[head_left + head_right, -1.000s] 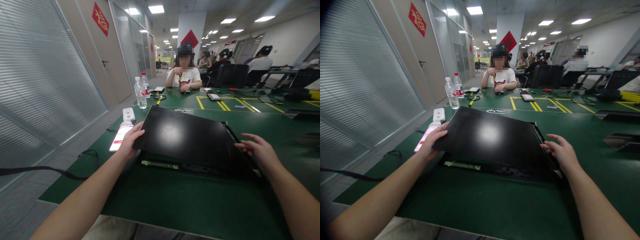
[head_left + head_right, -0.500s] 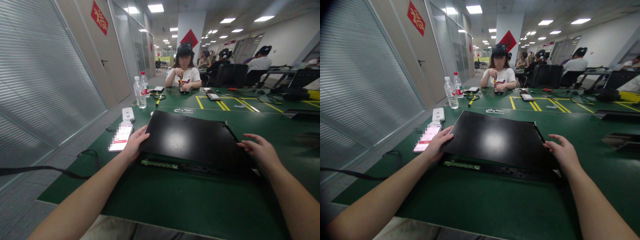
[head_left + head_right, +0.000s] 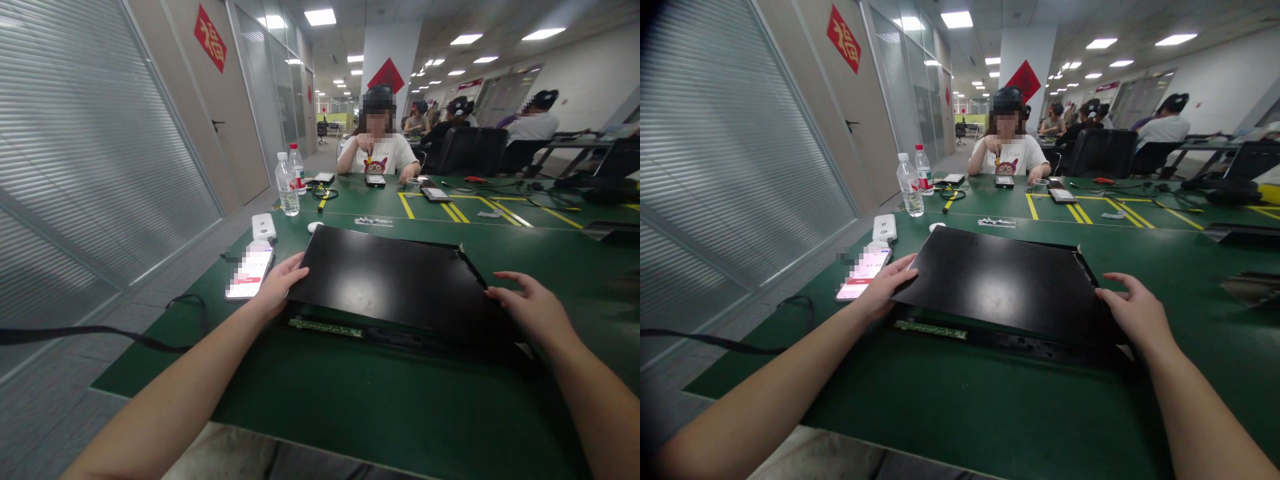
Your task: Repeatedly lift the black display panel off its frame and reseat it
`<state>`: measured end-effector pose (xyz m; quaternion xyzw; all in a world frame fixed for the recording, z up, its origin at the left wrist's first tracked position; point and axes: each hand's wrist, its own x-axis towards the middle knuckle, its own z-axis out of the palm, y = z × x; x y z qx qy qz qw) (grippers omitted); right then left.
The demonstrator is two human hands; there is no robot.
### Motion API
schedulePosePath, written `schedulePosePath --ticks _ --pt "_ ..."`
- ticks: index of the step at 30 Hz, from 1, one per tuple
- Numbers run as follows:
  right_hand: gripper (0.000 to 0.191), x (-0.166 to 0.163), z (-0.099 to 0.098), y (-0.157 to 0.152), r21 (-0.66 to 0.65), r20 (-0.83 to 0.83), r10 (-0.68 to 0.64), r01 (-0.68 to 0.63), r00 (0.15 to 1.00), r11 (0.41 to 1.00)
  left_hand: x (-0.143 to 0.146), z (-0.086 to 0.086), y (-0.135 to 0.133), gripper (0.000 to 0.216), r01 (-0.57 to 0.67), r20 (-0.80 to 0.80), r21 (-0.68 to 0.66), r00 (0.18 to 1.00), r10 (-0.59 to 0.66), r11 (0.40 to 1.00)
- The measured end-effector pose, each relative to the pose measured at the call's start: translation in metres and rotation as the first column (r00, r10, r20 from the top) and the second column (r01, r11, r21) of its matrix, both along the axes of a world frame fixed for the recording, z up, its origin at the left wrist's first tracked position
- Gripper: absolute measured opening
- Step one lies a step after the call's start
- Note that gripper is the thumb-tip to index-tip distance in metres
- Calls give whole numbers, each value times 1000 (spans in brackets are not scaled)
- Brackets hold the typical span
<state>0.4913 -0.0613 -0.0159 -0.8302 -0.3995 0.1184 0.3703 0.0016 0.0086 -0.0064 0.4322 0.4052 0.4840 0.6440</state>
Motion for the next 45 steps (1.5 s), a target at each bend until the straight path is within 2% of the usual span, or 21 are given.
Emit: schedulePosePath --ticks 5,15,28,35,45 --pt "55 -1 2 0 -49 7 9 -8 1000 999 2 3 -2 55 -28 -2 1 1000 28 1000" --pt "47 -1 2 1 -52 25 15 -14 1000 999 3 3 -2 54 -91 -49 0 995 91 996" --pt "45 -7 9 0 -92 43 16 -12 999 996 2 1 -1 65 -84 -50 10 995 84 996" --pt "41 0 1 2 -78 114 35 -26 993 997 2 -3 1 71 -56 -25 33 998 57 998" --pt "37 -4 3 1 -88 118 36 -25 992 996 0 -2 3 58 -15 -25 -23 1000 15 1000"
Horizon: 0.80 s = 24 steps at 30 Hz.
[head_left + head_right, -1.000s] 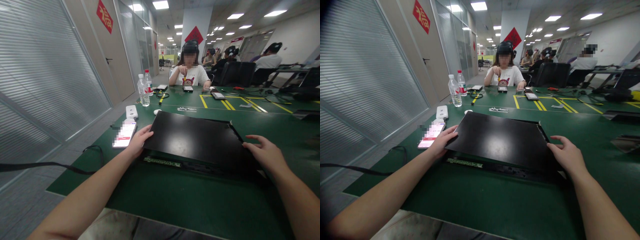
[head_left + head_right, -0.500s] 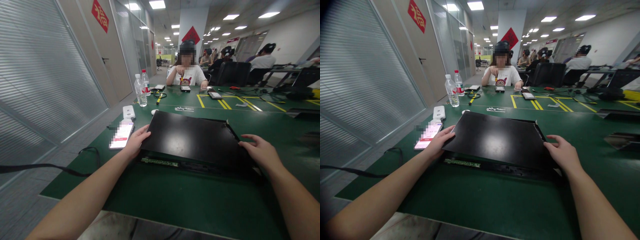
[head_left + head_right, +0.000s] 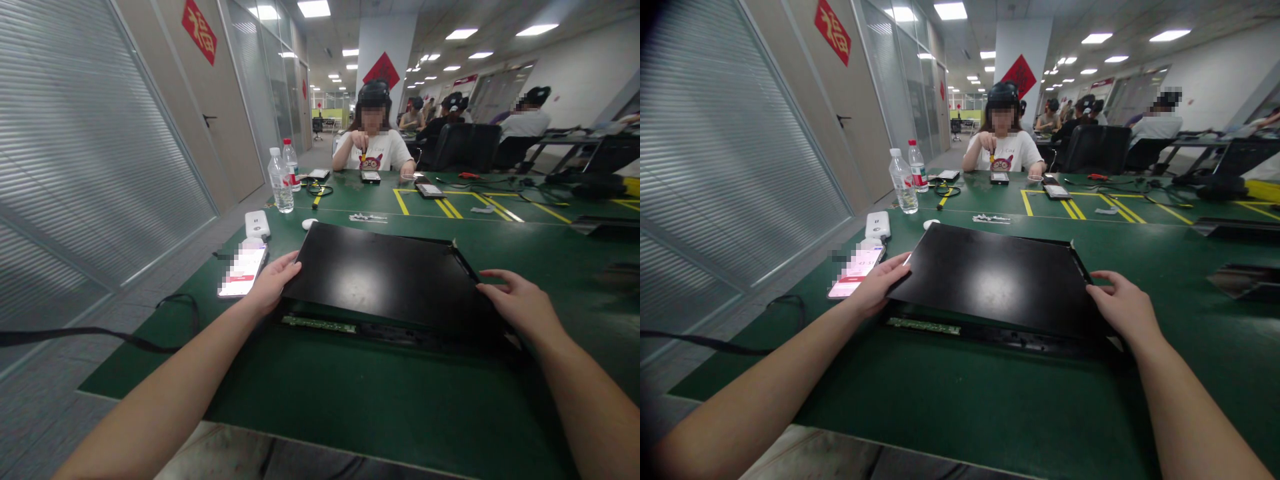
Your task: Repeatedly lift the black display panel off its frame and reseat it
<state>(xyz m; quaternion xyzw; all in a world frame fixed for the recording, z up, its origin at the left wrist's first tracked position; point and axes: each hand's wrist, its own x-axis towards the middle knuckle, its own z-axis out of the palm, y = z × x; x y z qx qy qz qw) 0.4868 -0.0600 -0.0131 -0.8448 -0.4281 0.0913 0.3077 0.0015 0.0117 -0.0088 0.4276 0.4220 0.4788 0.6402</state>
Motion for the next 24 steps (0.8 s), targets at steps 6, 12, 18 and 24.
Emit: schedulePosePath --ticks 6,12,18,24 --pt "35 1 0 -1 -37 25 20 -19 999 999 0 0 0 59 -11 -4 1 1000 11 1000" --pt "29 1 2 -1 -95 96 48 -39 994 995 0 0 -1 60 -10 -10 -4 1000 10 1000" --pt "31 6 -1 1 -104 122 70 -58 990 993 2 1 -2 62 -19 -22 -4 1000 19 1000" --pt "35 9 -2 3 -95 99 63 -54 993 994 3 2 -3 63 -31 -39 -9 999 31 999"
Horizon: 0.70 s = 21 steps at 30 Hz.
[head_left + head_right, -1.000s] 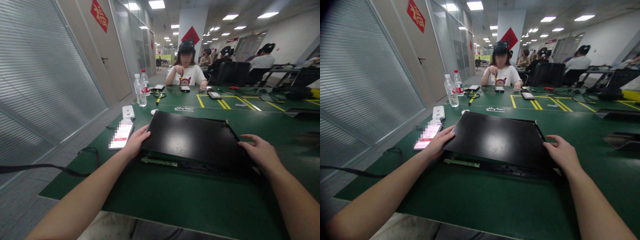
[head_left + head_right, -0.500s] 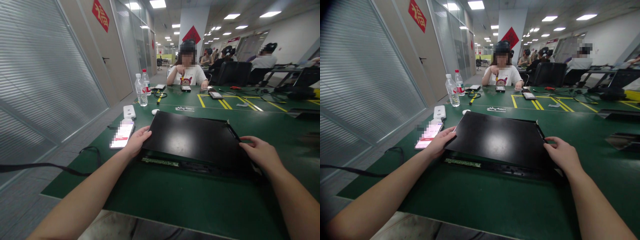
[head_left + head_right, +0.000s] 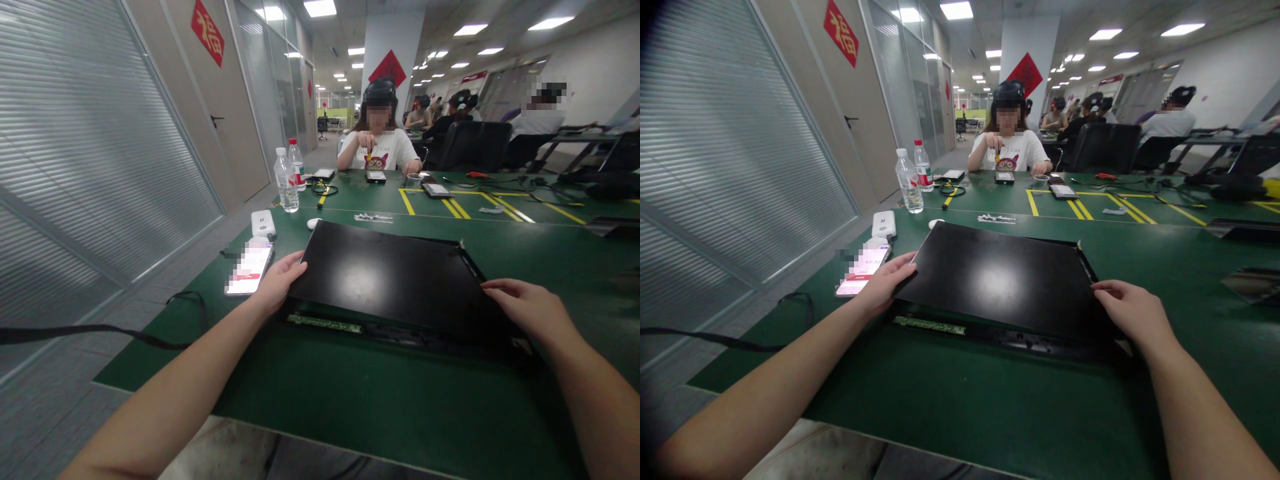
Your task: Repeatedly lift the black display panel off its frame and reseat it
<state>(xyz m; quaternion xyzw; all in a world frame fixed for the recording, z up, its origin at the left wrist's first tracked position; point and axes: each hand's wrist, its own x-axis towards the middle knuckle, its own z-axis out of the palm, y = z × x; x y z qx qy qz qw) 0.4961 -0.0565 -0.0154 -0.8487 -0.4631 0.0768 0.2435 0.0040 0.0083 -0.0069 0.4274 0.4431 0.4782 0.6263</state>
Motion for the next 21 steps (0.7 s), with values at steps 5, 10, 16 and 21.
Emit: schedulePosePath --ticks 5,10,16,21 --pt "34 6 -3 2 33 -48 1 1 999 999 0 0 -1 59 -11 -20 8 1000 11 1000" --pt "37 9 -3 3 44 -96 -28 33 995 999 -6 -5 5 65 -10 -112 66 993 18 998" --pt "47 12 -6 3 2 -178 -50 51 983 999 -19 -19 18 66 52 -508 277 855 100 959" --pt "47 15 -11 3 76 -163 -37 50 986 996 -25 -28 23 67 126 -689 276 717 104 953"
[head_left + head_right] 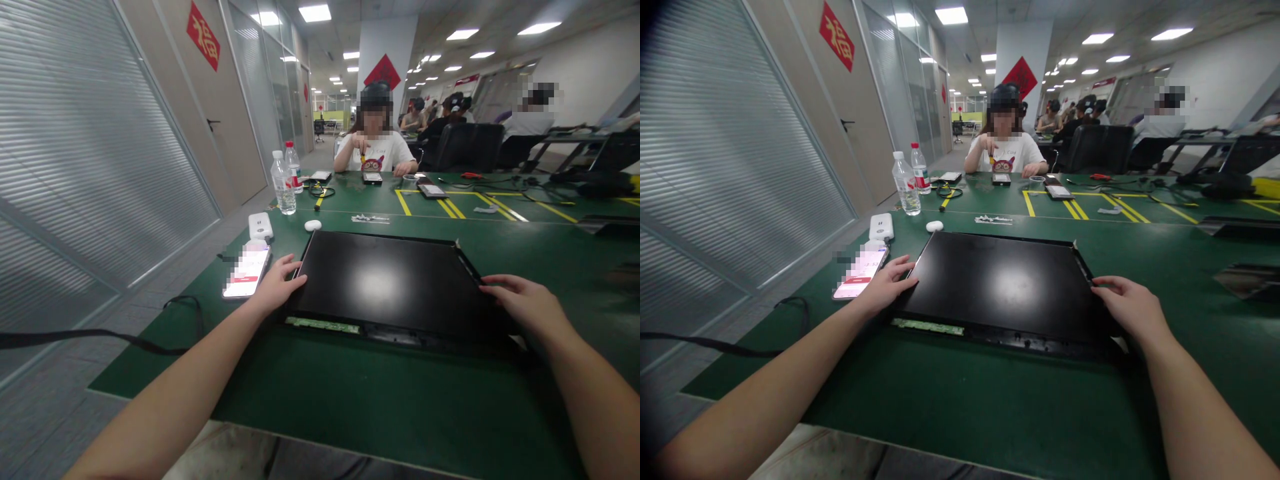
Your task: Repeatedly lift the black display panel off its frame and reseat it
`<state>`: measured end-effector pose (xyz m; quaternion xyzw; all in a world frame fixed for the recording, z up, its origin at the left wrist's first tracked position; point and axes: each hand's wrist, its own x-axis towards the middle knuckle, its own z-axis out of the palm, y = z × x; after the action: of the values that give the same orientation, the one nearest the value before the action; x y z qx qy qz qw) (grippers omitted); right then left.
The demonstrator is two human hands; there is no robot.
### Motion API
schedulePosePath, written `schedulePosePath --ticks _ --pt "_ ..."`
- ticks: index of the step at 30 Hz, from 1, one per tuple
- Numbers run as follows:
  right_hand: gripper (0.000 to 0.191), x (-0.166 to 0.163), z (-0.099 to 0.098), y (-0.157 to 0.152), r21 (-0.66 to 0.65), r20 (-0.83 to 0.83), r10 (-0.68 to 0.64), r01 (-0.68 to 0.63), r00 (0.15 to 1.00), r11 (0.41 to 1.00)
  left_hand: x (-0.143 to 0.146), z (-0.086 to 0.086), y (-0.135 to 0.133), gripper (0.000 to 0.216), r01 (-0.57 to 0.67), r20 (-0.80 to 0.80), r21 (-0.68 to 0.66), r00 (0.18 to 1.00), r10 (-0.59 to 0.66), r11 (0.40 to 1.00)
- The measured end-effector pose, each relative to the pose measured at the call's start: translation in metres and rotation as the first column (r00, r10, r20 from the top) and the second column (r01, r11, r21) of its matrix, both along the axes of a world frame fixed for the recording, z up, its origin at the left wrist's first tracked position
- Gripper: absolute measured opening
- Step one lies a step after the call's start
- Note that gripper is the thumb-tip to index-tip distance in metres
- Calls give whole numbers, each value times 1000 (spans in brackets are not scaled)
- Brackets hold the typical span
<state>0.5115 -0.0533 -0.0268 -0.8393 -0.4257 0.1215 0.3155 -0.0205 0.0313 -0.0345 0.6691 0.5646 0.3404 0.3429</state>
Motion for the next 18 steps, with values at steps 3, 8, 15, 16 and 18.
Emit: schedulePosePath --ticks 3,8,15,16,18 --pt "45 -2 1 0 4 -4 -5 5 1000 1000 -1 0 0 62 -9 -100 13 995 11 1000" --pt "44 -6 3 -1 -3 3 -10 10 1000 1000 1 5 -3 59 -6 -232 22 973 11 1000" --pt "39 -2 1 -1 17 34 25 -25 999 1000 4 10 -5 61 1 -339 5 941 1 1000" --pt "39 -3 1 -1 19 37 25 -26 999 999 3 9 -5 61 6 -345 5 938 -4 1000" --pt "38 -4 2 -1 26 47 20 -21 999 999 3 8 -5 60 20 -347 15 938 -14 1000"
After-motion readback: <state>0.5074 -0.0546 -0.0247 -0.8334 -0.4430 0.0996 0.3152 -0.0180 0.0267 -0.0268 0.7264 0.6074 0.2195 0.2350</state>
